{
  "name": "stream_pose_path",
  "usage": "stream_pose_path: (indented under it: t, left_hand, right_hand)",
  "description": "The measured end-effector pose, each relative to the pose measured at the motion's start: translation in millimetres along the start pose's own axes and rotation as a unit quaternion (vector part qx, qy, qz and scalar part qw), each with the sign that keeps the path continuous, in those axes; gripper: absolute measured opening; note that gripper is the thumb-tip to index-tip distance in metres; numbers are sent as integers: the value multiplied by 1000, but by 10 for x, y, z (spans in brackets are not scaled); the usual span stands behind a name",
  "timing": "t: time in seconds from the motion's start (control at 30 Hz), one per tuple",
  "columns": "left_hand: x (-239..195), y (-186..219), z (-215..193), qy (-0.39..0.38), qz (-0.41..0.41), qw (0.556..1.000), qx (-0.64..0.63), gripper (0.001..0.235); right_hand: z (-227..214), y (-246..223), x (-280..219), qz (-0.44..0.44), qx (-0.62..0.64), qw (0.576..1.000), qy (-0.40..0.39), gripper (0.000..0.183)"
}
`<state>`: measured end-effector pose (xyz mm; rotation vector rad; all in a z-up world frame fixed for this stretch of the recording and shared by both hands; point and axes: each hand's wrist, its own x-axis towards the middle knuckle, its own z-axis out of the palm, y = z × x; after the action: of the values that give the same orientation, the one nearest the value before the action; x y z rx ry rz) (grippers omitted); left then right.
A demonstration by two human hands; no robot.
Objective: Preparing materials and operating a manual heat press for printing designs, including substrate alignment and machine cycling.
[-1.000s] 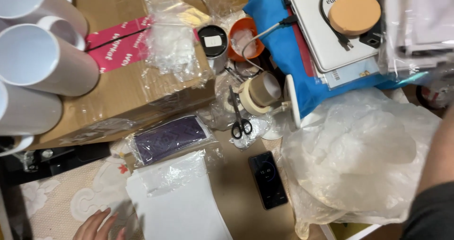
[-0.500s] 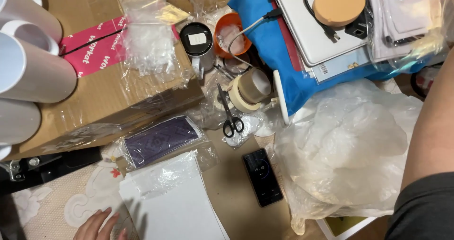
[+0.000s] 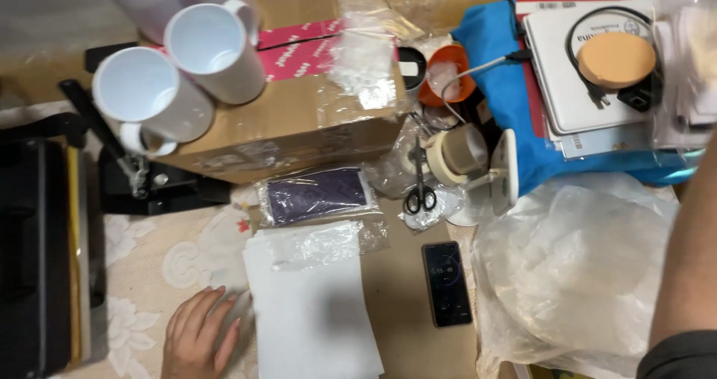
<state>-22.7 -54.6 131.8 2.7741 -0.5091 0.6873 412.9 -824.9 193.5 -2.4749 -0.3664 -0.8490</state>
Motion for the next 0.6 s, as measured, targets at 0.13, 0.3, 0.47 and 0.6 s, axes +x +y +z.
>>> stream_pose_path:
  t: [0.13, 0.3, 0.47, 0.6]
  left_hand:
    - [-187, 85, -149, 22, -7, 999, -30, 24]
    - [-455, 191, -309, 58, -34, 998, -21, 23]
    - [-669, 252, -440, 87, -62, 994, -20, 22]
    - [-772, 272, -409, 102, -108, 988, -29, 19]
  right_hand:
    - [585, -2223, 389, -41, -8, 999, 29, 22]
    - [1219, -4044, 514, 259, 106, 920, -274, 87]
    - [1750, -4075, 614, 345, 138, 888, -270, 101]
    - [1782, -4192, 597, 324, 98, 918, -207, 51]
